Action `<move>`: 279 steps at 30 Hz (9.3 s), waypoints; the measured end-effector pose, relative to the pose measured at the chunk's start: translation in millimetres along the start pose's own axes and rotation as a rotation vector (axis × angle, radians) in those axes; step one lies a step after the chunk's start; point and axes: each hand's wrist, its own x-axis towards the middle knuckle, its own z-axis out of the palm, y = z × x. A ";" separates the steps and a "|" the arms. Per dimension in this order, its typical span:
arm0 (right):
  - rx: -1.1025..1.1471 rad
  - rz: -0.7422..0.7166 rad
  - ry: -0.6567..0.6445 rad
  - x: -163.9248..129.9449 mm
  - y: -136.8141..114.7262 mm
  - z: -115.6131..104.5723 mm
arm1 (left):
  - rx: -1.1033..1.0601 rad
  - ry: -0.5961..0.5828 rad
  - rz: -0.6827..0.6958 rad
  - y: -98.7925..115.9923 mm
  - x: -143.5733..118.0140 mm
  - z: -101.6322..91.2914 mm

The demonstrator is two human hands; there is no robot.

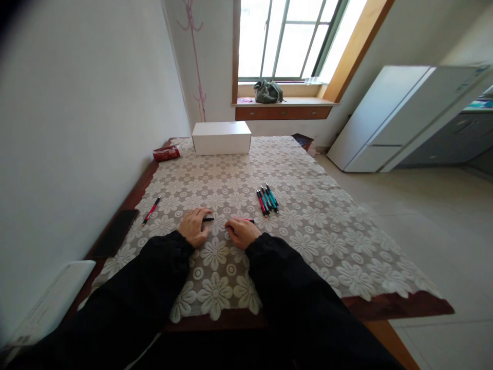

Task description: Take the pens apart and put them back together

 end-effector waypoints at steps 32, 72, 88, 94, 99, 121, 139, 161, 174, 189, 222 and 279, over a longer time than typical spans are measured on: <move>-0.023 -0.050 -0.006 -0.8 0.5 1.6 | -0.321 -0.124 0.281 -5.0 1.4 6.7; -0.033 -0.063 0.072 -2.2 3.2 5.5 | -0.333 -0.100 0.290 -1.2 -0.1 5.3; -0.042 -0.057 0.052 -2.5 2.8 4.3 | -0.345 -0.083 0.250 -2.6 -0.5 6.7; -0.026 -0.063 0.056 -2.6 3.9 4.7 | -0.345 -0.110 0.260 -2.3 0.3 5.1; -0.029 -0.062 0.049 -3.3 6.6 8.2 | -0.344 -0.121 0.280 -2.9 -0.6 7.9; -0.030 -0.017 0.055 -1.7 0.5 3.7 | -0.248 -0.139 0.219 -1.8 -0.4 8.5; -0.190 0.088 0.067 -5.0 2.4 2.8 | -0.257 -0.155 0.192 -2.2 -0.8 7.6; -0.006 0.055 0.064 -3.5 1.7 3.7 | -0.214 -0.142 0.191 1.4 -1.6 2.2; -0.051 0.042 0.024 -2.9 -3.7 0.2 | -0.261 -0.123 0.161 -0.5 -2.3 5.2; 0.146 -0.013 0.043 -5.7 1.7 3.0 | -0.273 -0.160 0.246 -2.9 -2.2 4.7; 0.108 -0.038 0.137 -4.1 -0.4 -0.9 | -0.274 -0.269 0.311 3.4 -0.9 -1.7; -0.026 0.122 0.095 -2.4 12.0 1.9 | -0.147 -0.130 0.086 -1.6 2.5 1.8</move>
